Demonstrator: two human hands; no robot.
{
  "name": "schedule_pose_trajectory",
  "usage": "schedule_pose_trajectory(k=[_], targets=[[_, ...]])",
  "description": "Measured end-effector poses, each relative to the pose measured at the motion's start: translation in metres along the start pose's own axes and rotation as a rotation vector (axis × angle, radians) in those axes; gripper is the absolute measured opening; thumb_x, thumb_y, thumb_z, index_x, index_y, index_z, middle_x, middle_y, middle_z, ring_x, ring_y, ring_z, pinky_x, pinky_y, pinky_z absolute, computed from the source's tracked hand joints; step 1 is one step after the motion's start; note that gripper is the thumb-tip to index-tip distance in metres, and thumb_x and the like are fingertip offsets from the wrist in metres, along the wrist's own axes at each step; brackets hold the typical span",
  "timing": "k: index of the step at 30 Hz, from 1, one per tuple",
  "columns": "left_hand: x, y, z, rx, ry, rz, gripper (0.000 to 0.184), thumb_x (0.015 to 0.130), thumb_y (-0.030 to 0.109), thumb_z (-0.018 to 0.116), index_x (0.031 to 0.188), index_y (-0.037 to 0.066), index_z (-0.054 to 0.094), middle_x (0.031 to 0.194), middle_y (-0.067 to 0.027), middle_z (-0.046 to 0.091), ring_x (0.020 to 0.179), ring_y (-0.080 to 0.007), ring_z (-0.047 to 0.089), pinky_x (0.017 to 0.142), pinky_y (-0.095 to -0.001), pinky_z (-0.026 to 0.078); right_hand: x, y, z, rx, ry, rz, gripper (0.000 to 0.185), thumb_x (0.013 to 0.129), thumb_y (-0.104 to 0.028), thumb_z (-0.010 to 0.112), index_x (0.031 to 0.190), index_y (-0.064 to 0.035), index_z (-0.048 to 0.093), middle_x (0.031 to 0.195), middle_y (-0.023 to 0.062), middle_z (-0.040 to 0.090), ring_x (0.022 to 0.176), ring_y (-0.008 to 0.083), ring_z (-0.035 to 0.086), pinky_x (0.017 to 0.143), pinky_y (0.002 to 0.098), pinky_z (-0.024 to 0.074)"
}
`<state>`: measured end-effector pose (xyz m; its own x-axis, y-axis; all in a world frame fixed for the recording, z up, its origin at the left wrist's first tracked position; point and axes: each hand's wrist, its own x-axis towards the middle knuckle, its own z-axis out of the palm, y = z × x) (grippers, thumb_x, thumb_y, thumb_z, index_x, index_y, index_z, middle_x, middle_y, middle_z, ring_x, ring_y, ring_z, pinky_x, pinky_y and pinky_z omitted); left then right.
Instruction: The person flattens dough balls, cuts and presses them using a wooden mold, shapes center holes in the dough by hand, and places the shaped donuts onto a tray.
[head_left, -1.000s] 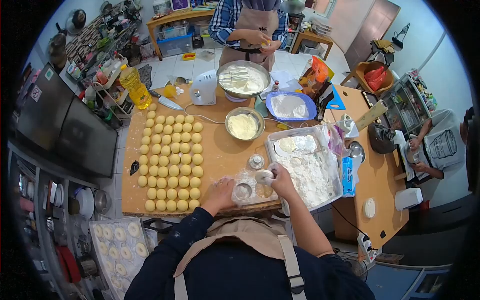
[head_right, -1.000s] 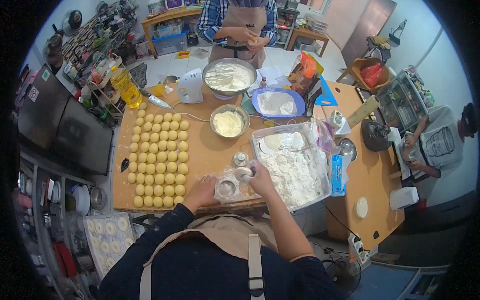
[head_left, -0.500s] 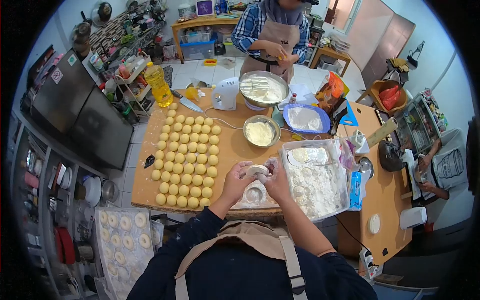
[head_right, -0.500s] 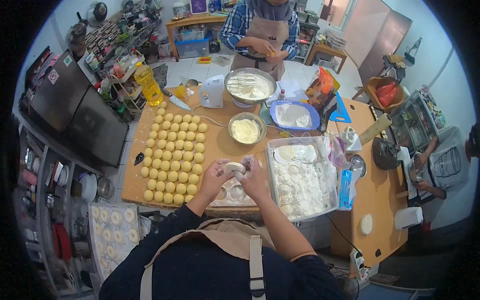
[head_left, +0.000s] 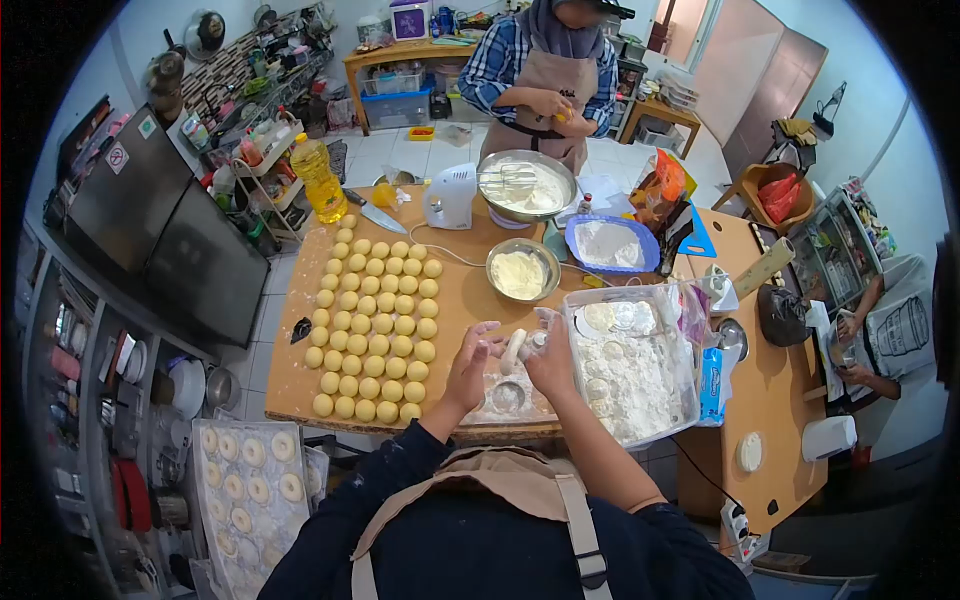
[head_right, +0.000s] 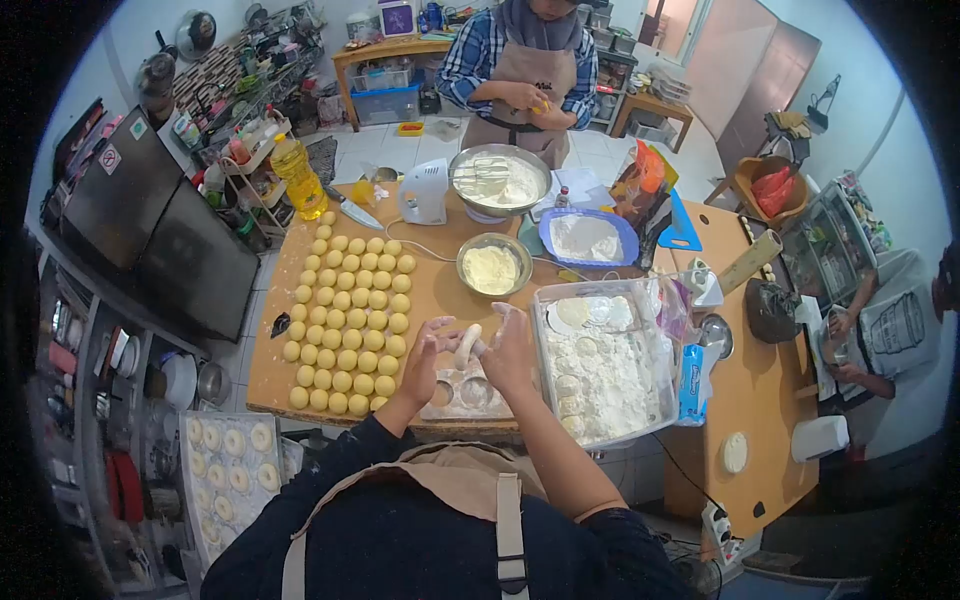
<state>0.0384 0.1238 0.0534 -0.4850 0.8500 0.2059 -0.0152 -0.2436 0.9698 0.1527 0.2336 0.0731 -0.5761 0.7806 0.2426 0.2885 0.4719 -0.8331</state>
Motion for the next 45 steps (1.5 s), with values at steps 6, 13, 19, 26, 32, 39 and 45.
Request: schedule_pose_trajectory(k=[6, 13, 19, 26, 32, 39, 45], targets=[[0.002, 0.000, 0.005, -0.053, -0.136, -0.087, 0.077, 0.093, 0.065, 0.029, 0.135, 0.001, 0.036, 0.121, -0.0186, 0.054, 0.119, -0.0271, 0.050, 0.101, -0.0384, 0.037, -0.004, 0.002, -0.005, -0.122, 0.057, -0.120, 0.074, 0.066, -0.016, 0.076, 0.129, -0.0028, 0.039, 0.132, 0.0227, 0.039, 0.126, 0.0390, 0.036, 0.106, 0.0444, 0.0298], [0.006, -0.006, 0.020, -0.291, -0.204, -0.313, 0.083, 0.090, 0.069, 0.026, 0.141, 0.003, 0.027, 0.122, -0.0202, 0.053, 0.111, -0.0285, 0.056, 0.098, -0.0381, 0.041, -0.015, 0.019, -0.013, -0.241, -0.083, -0.037, 0.084, 0.062, -0.016, 0.077, 0.135, -0.0051, 0.036, 0.133, 0.0223, 0.038, 0.126, 0.0395, 0.036, 0.107, 0.0435, 0.0307], [0.009, -0.026, 0.037, -0.499, -0.255, -0.584, 0.078, 0.092, 0.068, 0.020, 0.137, 0.006, 0.032, 0.117, -0.0155, 0.059, 0.111, -0.0227, 0.054, 0.099, -0.0381, 0.035, -0.015, 0.066, -0.069, 0.326, -0.558, 0.067, 0.086, 0.068, -0.023, 0.076, 0.140, -0.0045, 0.032, 0.136, 0.0202, 0.040, 0.128, 0.0309, 0.039, 0.108, 0.0372, 0.0303], [0.040, -0.037, 0.093, -0.324, -0.323, -0.660, 0.072, 0.093, 0.064, 0.031, 0.133, 0.004, 0.037, 0.123, -0.0135, 0.056, 0.113, -0.0226, 0.052, 0.098, -0.0356, 0.036, -0.007, 0.131, -0.134, -0.140, -0.273, 0.218, 0.062, 0.078, -0.024, 0.073, 0.132, -0.0078, 0.048, 0.135, 0.0180, 0.047, 0.128, 0.0310, 0.042, 0.106, 0.0359, 0.0334], [0.071, -0.063, 0.119, 0.486, -0.541, -0.385, 0.058, 0.095, 0.049, 0.045, 0.127, 0.000, 0.039, 0.109, -0.0117, 0.057, 0.099, -0.0197, 0.056, 0.092, -0.0314, 0.039, -0.054, 0.226, -0.179, -0.680, 0.087, 0.790, 0.046, 0.086, -0.027, 0.058, 0.126, -0.0059, 0.050, 0.130, 0.0222, 0.049, 0.119, 0.0400, 0.046, 0.099, 0.0469, 0.0392], [0.086, -0.084, 0.152, 0.105, -0.567, -0.432, 0.053, 0.098, 0.048, 0.037, 0.126, 0.003, 0.043, 0.113, -0.0115, 0.058, 0.098, -0.0189, 0.056, 0.094, -0.0326, 0.038, -0.081, 0.216, -0.138, -0.500, 0.038, 0.922, 0.045, 0.085, -0.022, 0.055, 0.126, -0.0033, 0.049, 0.126, 0.0244, 0.051, 0.117, 0.0416, 0.049, 0.095, 0.0477, 0.0426], [0.097, -0.095, 0.177, -0.093, -0.437, -0.806, 0.072, 0.095, 0.062, 0.031, 0.128, 0.001, 0.043, 0.105, -0.0097, 0.057, 0.085, -0.0133, 0.056, 0.085, -0.0302, 0.043, -0.083, 0.251, -0.167, 1.108, 0.436, 1.079, 0.037, 0.091, -0.012, 0.055, 0.124, 0.0016, 0.049, 0.114, 0.0161, 0.060, 0.110, 0.0288, 0.056, 0.086, 0.0450, 0.0497]])
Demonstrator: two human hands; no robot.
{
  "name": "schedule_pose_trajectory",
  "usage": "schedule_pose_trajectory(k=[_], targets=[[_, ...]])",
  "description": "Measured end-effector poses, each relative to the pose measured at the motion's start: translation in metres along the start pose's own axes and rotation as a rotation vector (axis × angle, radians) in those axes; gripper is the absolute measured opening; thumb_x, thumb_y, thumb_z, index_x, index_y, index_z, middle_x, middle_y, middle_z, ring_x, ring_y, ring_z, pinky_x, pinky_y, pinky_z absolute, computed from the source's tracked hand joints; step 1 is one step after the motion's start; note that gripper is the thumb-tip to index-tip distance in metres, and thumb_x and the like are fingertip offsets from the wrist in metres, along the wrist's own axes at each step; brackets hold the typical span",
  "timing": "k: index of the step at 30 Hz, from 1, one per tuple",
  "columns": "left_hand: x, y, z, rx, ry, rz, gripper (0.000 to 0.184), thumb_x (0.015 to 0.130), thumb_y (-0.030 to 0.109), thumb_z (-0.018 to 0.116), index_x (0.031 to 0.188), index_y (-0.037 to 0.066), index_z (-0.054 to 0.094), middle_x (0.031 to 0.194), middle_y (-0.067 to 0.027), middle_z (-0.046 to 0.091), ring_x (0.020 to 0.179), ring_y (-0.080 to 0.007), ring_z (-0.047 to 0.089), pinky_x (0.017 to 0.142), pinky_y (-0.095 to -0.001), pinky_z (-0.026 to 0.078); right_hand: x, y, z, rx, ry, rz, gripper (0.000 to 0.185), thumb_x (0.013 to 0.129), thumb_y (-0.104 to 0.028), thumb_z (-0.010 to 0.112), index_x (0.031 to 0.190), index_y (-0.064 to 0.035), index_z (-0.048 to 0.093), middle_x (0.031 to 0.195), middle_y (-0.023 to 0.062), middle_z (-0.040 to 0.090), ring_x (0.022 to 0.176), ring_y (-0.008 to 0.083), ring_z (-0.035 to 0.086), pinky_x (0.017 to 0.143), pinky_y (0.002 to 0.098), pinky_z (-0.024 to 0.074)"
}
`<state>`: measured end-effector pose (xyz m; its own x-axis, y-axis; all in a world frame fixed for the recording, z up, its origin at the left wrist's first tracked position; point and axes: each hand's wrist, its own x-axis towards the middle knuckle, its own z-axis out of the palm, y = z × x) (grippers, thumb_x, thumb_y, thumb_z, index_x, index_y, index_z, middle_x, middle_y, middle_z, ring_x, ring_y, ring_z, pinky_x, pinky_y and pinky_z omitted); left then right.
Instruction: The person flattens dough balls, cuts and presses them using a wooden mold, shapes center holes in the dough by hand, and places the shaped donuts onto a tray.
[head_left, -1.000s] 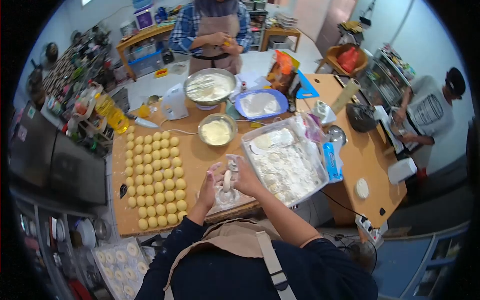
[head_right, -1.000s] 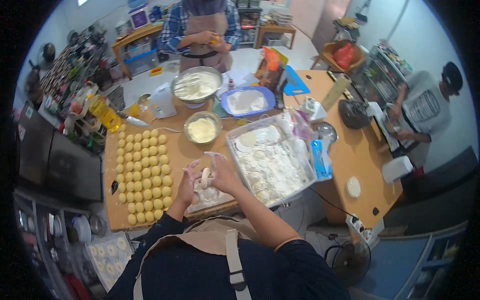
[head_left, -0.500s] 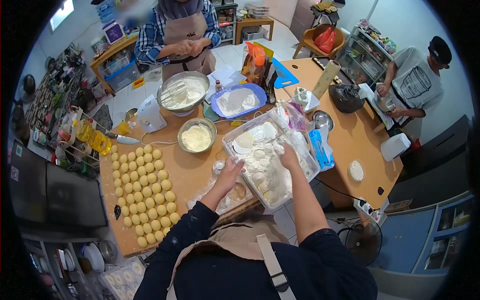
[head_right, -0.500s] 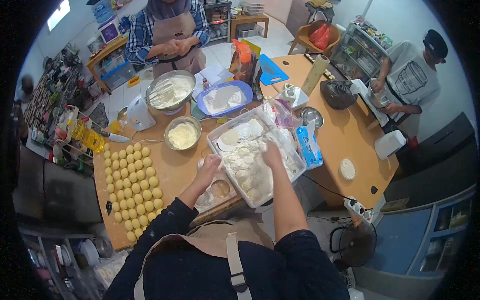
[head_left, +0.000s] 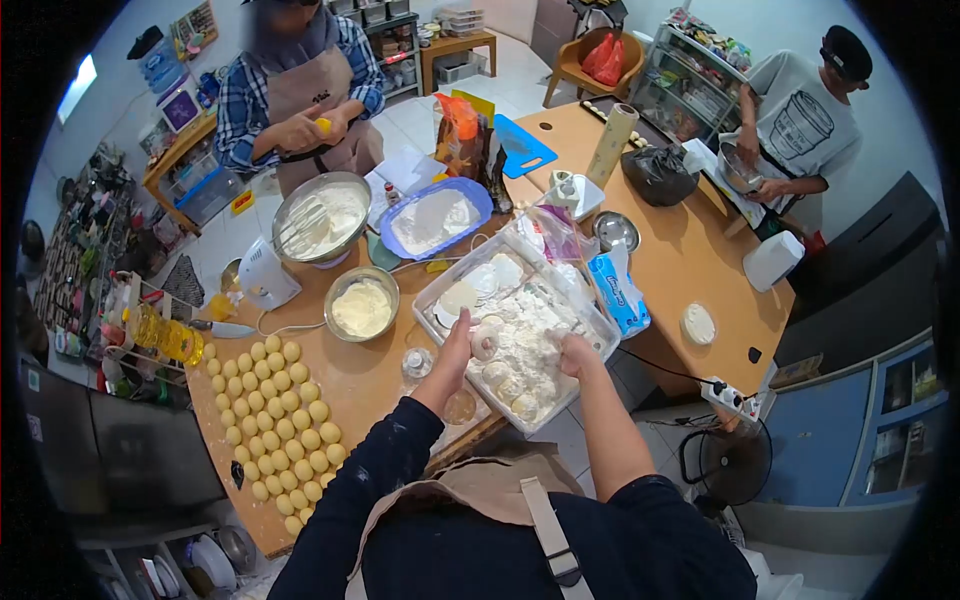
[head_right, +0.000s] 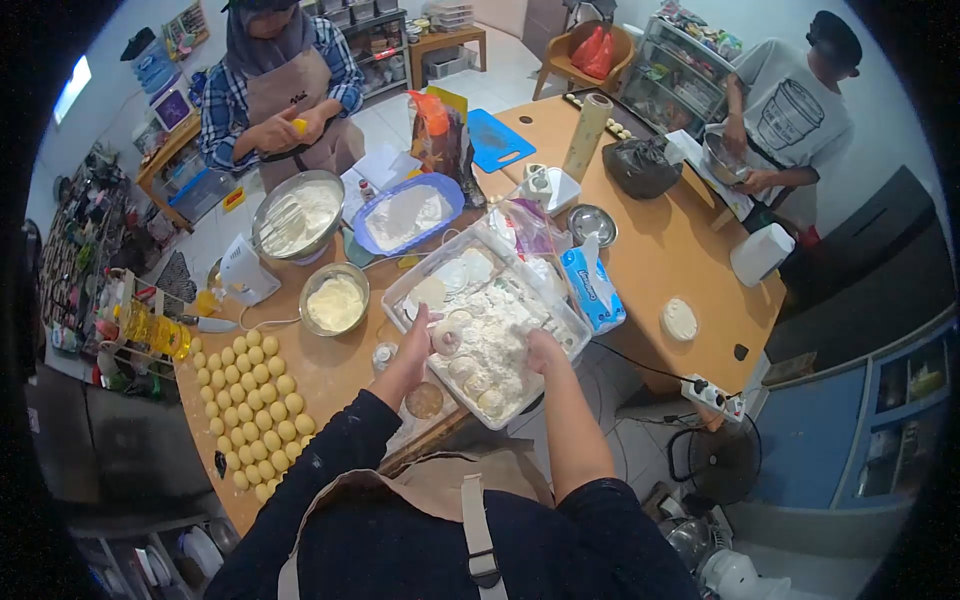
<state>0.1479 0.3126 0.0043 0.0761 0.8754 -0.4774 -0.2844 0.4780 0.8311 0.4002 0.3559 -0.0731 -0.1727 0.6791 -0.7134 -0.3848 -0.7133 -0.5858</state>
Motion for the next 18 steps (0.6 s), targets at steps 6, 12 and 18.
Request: schedule_pose_trajectory(k=[6, 12, 18], targets=[[0.011, -0.001, 0.021, 0.057, 0.006, -0.101, 0.074, 0.094, 0.065, 0.026, 0.126, 0.002, 0.046, 0.095, -0.0079, 0.063, 0.086, -0.0146, 0.060, 0.090, -0.0339, 0.042, -0.066, -0.022, 0.079, -0.248, -0.051, -0.403, 0.036, 0.088, 0.002, 0.042, 0.122, 0.0008, 0.052, 0.113, 0.0143, 0.059, 0.103, 0.0208, 0.058, 0.085, 0.0340, 0.0496], [0.039, -0.025, 0.021, 0.062, -0.077, -0.090, 0.085, 0.091, 0.069, 0.028, 0.145, 0.005, 0.024, 0.139, -0.0178, 0.042, 0.125, -0.0249, 0.043, 0.102, -0.0387, 0.034, -0.054, -0.029, 0.088, -0.882, -0.223, -0.619, 0.038, 0.084, 0.001, 0.050, 0.122, -0.0018, 0.055, 0.117, 0.0116, 0.058, 0.114, 0.0168, 0.051, 0.095, 0.0292, 0.0419], [0.042, -0.017, 0.017, 0.200, -0.141, 0.025, 0.081, 0.095, 0.063, 0.025, 0.145, 0.000, 0.025, 0.147, -0.0192, 0.032, 0.135, -0.0268, 0.032, 0.109, -0.0353, 0.027, -0.055, -0.009, 0.076, -0.739, -0.359, -0.564, 0.053, 0.080, -0.002, 0.063, 0.129, -0.0032, 0.043, 0.123, 0.0097, 0.053, 0.114, 0.0196, 0.051, 0.097, 0.0311, 0.0414]])
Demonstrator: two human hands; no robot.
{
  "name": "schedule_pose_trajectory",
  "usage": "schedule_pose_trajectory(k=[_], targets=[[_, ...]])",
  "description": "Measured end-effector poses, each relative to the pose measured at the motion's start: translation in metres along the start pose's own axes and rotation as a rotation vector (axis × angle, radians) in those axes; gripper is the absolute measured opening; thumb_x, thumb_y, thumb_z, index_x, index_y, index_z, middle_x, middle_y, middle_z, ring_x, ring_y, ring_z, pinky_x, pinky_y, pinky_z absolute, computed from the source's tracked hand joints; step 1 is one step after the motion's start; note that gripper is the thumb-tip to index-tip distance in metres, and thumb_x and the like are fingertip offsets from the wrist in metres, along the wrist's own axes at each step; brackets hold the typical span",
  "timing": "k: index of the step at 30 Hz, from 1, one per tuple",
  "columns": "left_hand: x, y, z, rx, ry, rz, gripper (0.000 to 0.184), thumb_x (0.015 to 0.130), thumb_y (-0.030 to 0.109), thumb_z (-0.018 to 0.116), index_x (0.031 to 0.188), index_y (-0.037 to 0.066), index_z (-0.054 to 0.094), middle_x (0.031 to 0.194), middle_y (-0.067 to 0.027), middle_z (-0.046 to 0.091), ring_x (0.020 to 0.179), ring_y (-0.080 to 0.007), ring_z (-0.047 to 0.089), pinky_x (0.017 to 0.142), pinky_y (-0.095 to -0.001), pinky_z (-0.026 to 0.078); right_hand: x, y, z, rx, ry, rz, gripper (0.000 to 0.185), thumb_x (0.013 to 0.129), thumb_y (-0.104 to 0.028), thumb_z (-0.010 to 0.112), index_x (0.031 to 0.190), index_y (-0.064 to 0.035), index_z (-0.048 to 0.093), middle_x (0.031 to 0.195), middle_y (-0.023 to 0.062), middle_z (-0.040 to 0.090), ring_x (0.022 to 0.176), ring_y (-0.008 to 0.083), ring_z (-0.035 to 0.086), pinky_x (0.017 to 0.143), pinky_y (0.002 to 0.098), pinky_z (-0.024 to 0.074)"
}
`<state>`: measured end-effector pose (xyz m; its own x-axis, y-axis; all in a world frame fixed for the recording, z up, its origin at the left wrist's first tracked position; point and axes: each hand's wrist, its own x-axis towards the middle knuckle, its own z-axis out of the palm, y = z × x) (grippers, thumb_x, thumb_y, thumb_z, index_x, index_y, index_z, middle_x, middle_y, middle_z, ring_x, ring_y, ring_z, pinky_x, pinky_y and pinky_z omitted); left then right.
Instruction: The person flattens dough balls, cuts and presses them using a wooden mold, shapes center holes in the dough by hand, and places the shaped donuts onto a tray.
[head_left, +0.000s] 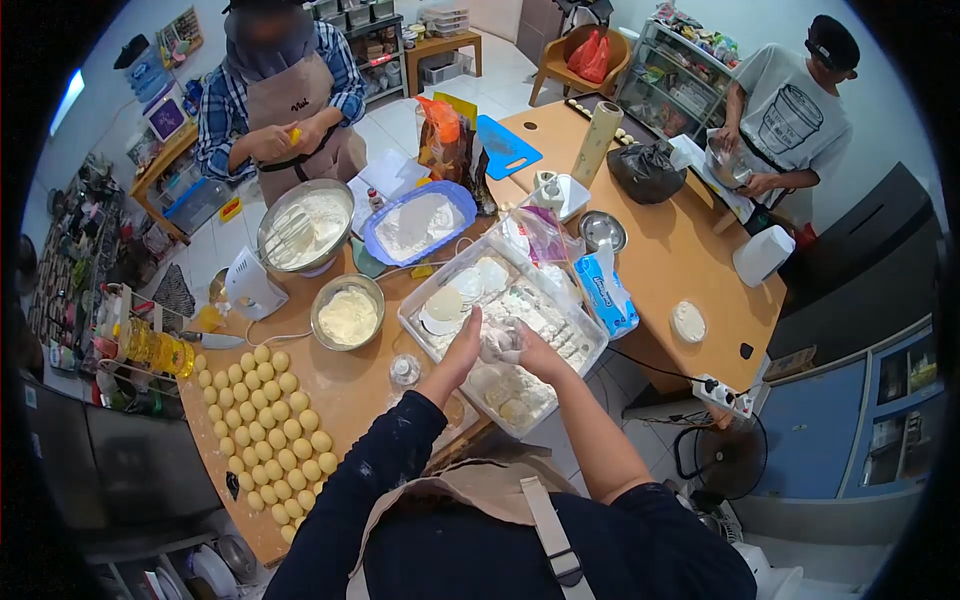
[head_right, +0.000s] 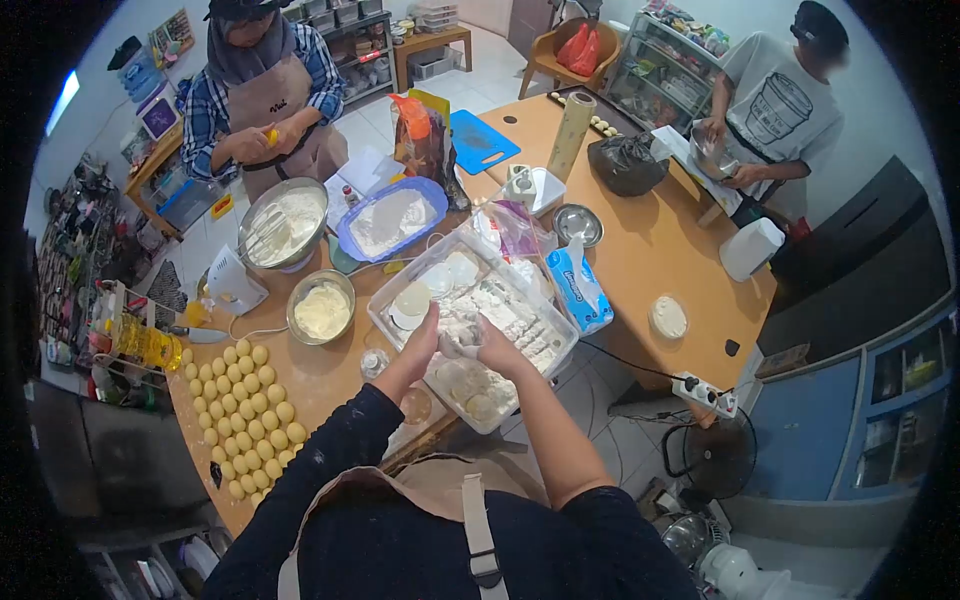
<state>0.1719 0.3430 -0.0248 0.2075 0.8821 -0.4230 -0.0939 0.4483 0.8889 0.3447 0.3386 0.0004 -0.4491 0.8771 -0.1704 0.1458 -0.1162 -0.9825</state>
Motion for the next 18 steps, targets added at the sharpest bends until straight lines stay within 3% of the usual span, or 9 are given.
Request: schedule_pose_trajectory(k=[3, 6, 9, 11, 14, 15, 18], targets=[[-0.012, 0.006, 0.000, 0.158, 0.007, 0.145, 0.080, 0.096, 0.061, 0.026, 0.143, -0.004, 0.026, 0.147, -0.0190, 0.031, 0.136, -0.0270, 0.030, 0.109, -0.0340, 0.026, -0.007, -0.016, 0.006, 0.035, 0.062, -0.020, 0.058, 0.080, 0.001, 0.061, 0.133, -0.0033, 0.038, 0.123, 0.0101, 0.052, 0.114, 0.0211, 0.052, 0.096, 0.0326, 0.0432], [-0.013, -0.002, 0.008, -0.071, 0.091, 0.089, 0.080, 0.096, 0.060, 0.029, 0.142, -0.005, 0.028, 0.144, -0.0193, 0.036, 0.133, -0.0280, 0.035, 0.109, -0.0331, 0.027, 0.005, 0.009, 0.002, 0.301, 0.113, -0.017, 0.059, 0.080, 0.000, 0.063, 0.133, -0.0034, 0.038, 0.121, 0.0101, 0.053, 0.112, 0.0218, 0.053, 0.093, 0.0330, 0.0456], [-0.006, -0.004, 0.010, -0.455, -0.001, -0.018, 0.080, 0.096, 0.060, 0.029, 0.142, -0.005, 0.029, 0.143, -0.0195, 0.039, 0.132, -0.0274, 0.037, 0.109, -0.0327, 0.027, 0.005, 0.012, 0.002, 0.597, 0.109, 0.088, 0.060, 0.080, -0.003, 0.066, 0.133, -0.0044, 0.038, 0.120, 0.0096, 0.053, 0.108, 0.0217, 0.055, 0.091, 0.0334, 0.0472], [-0.005, -0.002, 0.011, -0.317, 0.062, -0.010, 0.079, 0.096, 0.060, 0.030, 0.142, -0.005, 0.029, 0.142, -0.0191, 0.039, 0.131, -0.0267, 0.038, 0.108, -0.0328, 0.028, -0.004, -0.016, 0.002, 0.747, 0.020, 0.172, 0.058, 0.081, -0.007, 0.067, 0.133, -0.0052, 0.039, 0.119, 0.0098, 0.054, 0.105, 0.0213, 0.056, 0.090, 0.0342, 0.0479], [-0.018, 0.024, 0.018, 0.018, 0.091, -0.005, 0.078, 0.096, 0.060, 0.030, 0.141, -0.004, 0.030, 0.144, -0.0179, 0.036, 0.131, -0.0257, 0.039, 0.108, -0.0334, 0.028, 0.009, 0.007, -0.012, 0.203, -0.102, 0.215, 0.052, 0.086, -0.017, 0.065, 0.131, -0.0058, 0.042, 0.119, 0.0100, 0.056, 0.103, 0.0217, 0.058, 0.086, 0.0364, 0.0493], [-0.024, 0.032, 0.021, 0.151, 0.089, -0.006, 0.078, 0.096, 0.060, 0.031, 0.142, -0.003, 0.030, 0.145, -0.0175, 0.035, 0.131, -0.0254, 0.039, 0.108, -0.0336, 0.028, 0.008, 0.000, -0.012, 0.277, -0.053, 0.216, 0.050, 0.087, -0.020, 0.064, 0.130, -0.0058, 0.043, 0.118, 0.0097, 0.057, 0.103, 0.0215, 0.058, 0.086, 0.0369, 0.0496], [-0.013, 0.010, 0.027, -0.374, 0.068, 0.021, 0.077, 0.096, 0.060, 0.031, 0.140, -0.003, 0.033, 0.143, -0.0166, 0.039, 0.128, -0.0260, 0.042, 0.108, -0.0334, 0.029, 0.010, -0.021, 0.001, 0.548, 0.137, 0.196, 0.049, 0.088, -0.030, 0.062, 0.128, -0.0059, 0.047, 0.116, 0.0084, 0.058, 0.103, 0.0212, 0.059, 0.084, 0.0379, 0.0500]])
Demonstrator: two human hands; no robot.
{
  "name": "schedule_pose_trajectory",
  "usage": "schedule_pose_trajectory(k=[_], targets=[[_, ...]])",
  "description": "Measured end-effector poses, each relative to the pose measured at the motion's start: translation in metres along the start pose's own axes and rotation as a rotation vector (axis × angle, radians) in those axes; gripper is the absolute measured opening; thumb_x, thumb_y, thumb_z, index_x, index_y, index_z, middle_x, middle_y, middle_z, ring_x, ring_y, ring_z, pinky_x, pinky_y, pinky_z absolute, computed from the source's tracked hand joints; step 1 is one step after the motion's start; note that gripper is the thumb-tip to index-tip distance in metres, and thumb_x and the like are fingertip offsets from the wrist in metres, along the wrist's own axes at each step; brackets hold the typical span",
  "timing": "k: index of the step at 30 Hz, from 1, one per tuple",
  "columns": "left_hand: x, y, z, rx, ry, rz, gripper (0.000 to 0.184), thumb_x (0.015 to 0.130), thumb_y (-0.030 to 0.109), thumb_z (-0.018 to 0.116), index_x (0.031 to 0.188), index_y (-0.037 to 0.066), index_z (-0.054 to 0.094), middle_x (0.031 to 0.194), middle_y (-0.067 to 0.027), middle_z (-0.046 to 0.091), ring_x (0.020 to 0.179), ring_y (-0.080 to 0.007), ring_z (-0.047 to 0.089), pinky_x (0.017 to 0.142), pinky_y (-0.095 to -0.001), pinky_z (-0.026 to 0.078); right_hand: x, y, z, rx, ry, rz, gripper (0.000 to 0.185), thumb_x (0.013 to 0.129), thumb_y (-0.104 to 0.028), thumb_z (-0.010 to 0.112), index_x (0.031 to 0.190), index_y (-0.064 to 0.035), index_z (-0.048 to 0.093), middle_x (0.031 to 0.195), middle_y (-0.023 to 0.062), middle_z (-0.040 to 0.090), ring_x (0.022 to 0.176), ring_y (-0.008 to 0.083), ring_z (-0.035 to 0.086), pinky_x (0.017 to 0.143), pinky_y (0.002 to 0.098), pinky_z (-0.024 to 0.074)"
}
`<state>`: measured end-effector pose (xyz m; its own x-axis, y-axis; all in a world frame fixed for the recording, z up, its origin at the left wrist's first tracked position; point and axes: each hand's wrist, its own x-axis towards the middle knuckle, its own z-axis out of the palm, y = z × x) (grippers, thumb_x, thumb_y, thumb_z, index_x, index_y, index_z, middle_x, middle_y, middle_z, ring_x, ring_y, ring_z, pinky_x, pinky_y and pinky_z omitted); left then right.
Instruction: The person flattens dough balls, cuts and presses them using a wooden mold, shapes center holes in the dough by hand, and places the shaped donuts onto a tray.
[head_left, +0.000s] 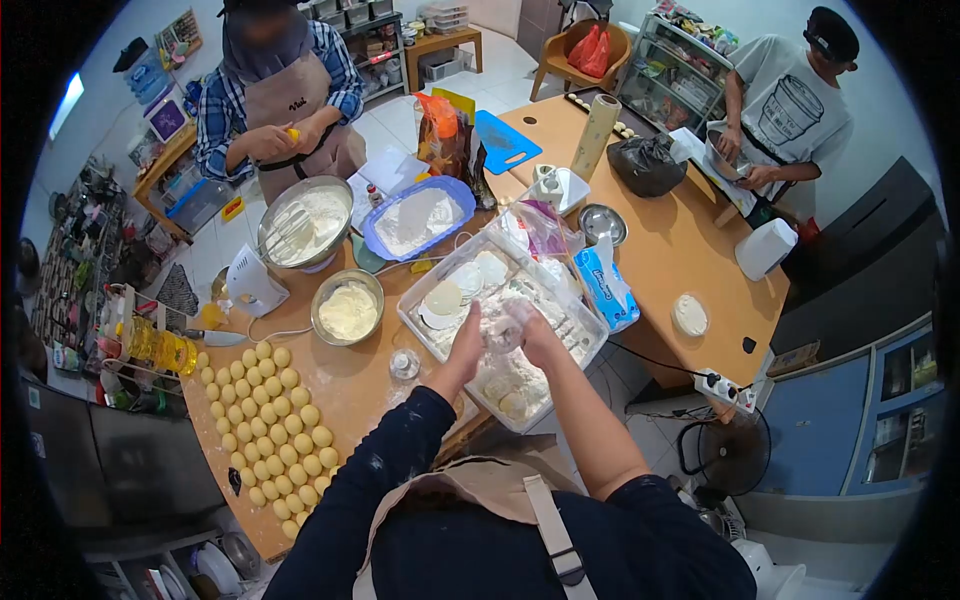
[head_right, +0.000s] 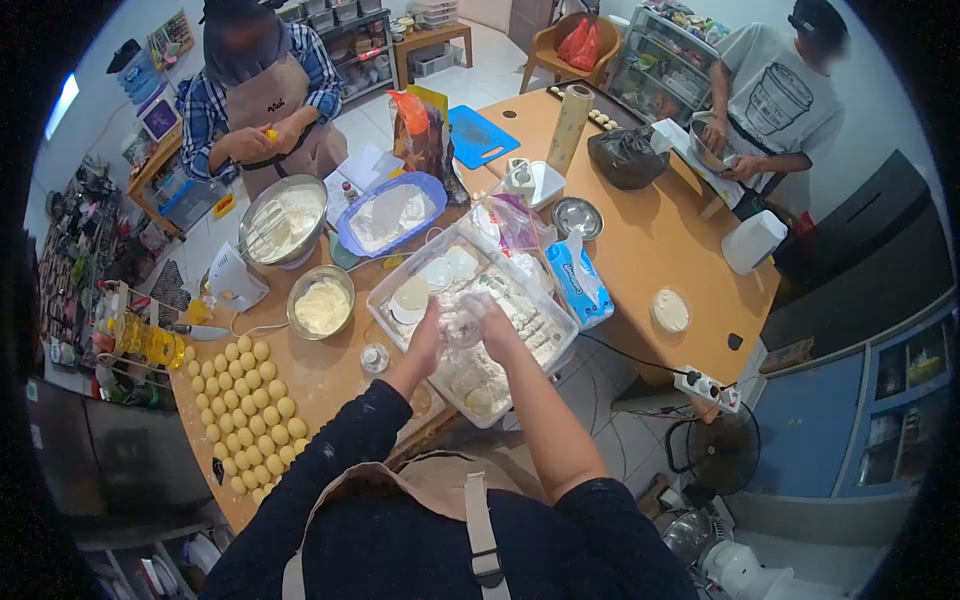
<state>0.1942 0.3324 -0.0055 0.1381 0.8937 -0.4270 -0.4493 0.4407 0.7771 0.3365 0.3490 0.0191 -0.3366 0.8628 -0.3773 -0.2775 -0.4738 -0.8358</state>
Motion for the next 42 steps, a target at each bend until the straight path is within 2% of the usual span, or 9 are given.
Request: schedule_pose_trajectory(k=[3, 9, 13, 20, 25, 28, 32, 36, 42], targets=[[-0.006, -0.011, 0.008, -0.537, 0.028, -0.065, 0.071, 0.096, 0.060, 0.028, 0.135, 0.002, 0.041, 0.131, -0.0123, 0.051, 0.118, -0.0220, 0.051, 0.099, -0.0352, 0.041, 0.004, 0.008, 0.010, 0.278, 0.128, -0.082, 0.051, 0.088, -0.036, 0.062, 0.127, -0.0064, 0.048, 0.117, 0.0078, 0.058, 0.104, 0.0213, 0.059, 0.086, 0.0379, 0.0501], [0.009, -0.012, 0.001, 0.214, 0.109, 0.088, 0.076, 0.093, 0.064, 0.028, 0.137, 0.002, 0.038, 0.124, -0.0154, 0.056, 0.115, -0.0260, 0.055, 0.100, -0.0376, 0.041, 0.007, 0.004, -0.005, -0.355, 0.151, 0.079, 0.050, 0.091, -0.040, 0.058, 0.127, -0.0073, 0.049, 0.116, 0.0088, 0.056, 0.103, 0.0197, 0.055, 0.082, 0.0355, 0.0492], [-0.030, 0.016, 0.041, -0.617, 0.169, -0.071, 0.070, 0.096, 0.059, 0.030, 0.134, 0.003, 0.042, 0.128, -0.0159, 0.053, 0.116, -0.0241, 0.054, 0.100, -0.0357, 0.042, -0.003, -0.007, 0.026, 0.109, 0.388, -0.077, 0.048, 0.094, -0.033, 0.051, 0.132, -0.0031, 0.047, 0.131, 0.0091, 0.051, 0.121, 0.0174, 0.046, 0.101, 0.0331, 0.0366], [0.006, -0.009, 0.004, 0.207, 0.088, 0.040, 0.069, 0.095, 0.058, 0.035, 0.134, 0.002, 0.042, 0.128, -0.0098, 0.054, 0.113, -0.0223, 0.055, 0.097, -0.0348, 0.043, 0.010, 0.023, -0.008, -0.137, 0.158, -0.083, 0.043, 0.094, -0.028, 0.053, 0.129, -0.0025, 0.048, 0.121, 0.0082, 0.056, 0.111, 0.0172, 0.052, 0.092, 0.0306, 0.0414], [-0.015, -0.021, 0.027, -0.685, 0.030, 0.116, 0.068, 0.093, 0.060, 0.036, 0.134, 0.006, 0.042, 0.127, -0.0072, 0.055, 0.111, -0.0244, 0.057, 0.098, -0.0369, 0.042, 0.009, 0.022, 0.012, 0.119, 0.279, -0.339, 0.024, 0.091, -0.024, 0.061, 0.107, -0.0073, 0.057, 0.089, -0.0020, 0.056, 0.077, 0.0084, 0.049, 0.066, 0.0247, 0.0421], [-0.008, -0.017, 0.033, -0.432, 0.333, 0.122, 0.066, 0.093, 0.059, 0.039, 0.131, 0.006, 0.046, 0.124, -0.0081, 0.056, 0.108, -0.0239, 0.057, 0.097, -0.0359, 0.042, -0.002, 0.011, 0.015, 0.157, 0.197, -0.280, 0.026, 0.090, -0.026, 0.061, 0.107, -0.0063, 0.056, 0.091, -0.0005, 0.056, 0.078, 0.0104, 0.053, 0.069, 0.0253, 0.0447], [-0.008, 0.013, 0.015, 0.644, 0.197, 0.120, 0.062, 0.093, 0.057, 0.043, 0.122, 0.003, 0.056, 0.117, -0.0094, 0.061, 0.102, -0.0234, 0.057, 0.094, -0.0342, 0.041, 0.019, 0.013, -0.011, -0.113, -0.026, 0.040, 0.045, 0.092, -0.028, 0.059, 0.128, -0.0041, 0.047, 0.122, 0.0104, 0.054, 0.112, 0.0204, 0.053, 0.088, 0.0337, 0.0478], [0.001, -0.021, 0.022, -0.651, 0.145, 0.112, 0.067, 0.094, 0.059, 0.037, 0.132, 0.006, 0.047, 0.126, -0.0102, 0.056, 0.112, -0.0262, 0.055, 0.101, -0.0380, 0.039, 0.035, 0.019, -0.014, 0.148, 0.095, -0.137, 0.045, 0.092, -0.027, 0.058, 0.129, -0.0038, 0.046, 0.119, 0.0080, 0.054, 0.105, 0.0188, 0.055, 0.087, 0.0336, 0.0480], [0.005, -0.002, 0.061, -0.271, 0.427, 0.084, 0.073, 0.092, 0.062, 0.038, 0.137, 0.004, 0.039, 0.129, -0.0124, 0.053, 0.117, -0.0232, 0.052, 0.102, -0.0392, 0.038, 0.032, -0.010, -0.023, -0.138, -0.048, 0.110, 0.039, 0.092, -0.027, 0.058, 0.124, -0.0062, 0.050, 0.111, 0.0059, 0.058, 0.100, 0.0164, 0.057, 0.083, 0.0335, 0.0482]])
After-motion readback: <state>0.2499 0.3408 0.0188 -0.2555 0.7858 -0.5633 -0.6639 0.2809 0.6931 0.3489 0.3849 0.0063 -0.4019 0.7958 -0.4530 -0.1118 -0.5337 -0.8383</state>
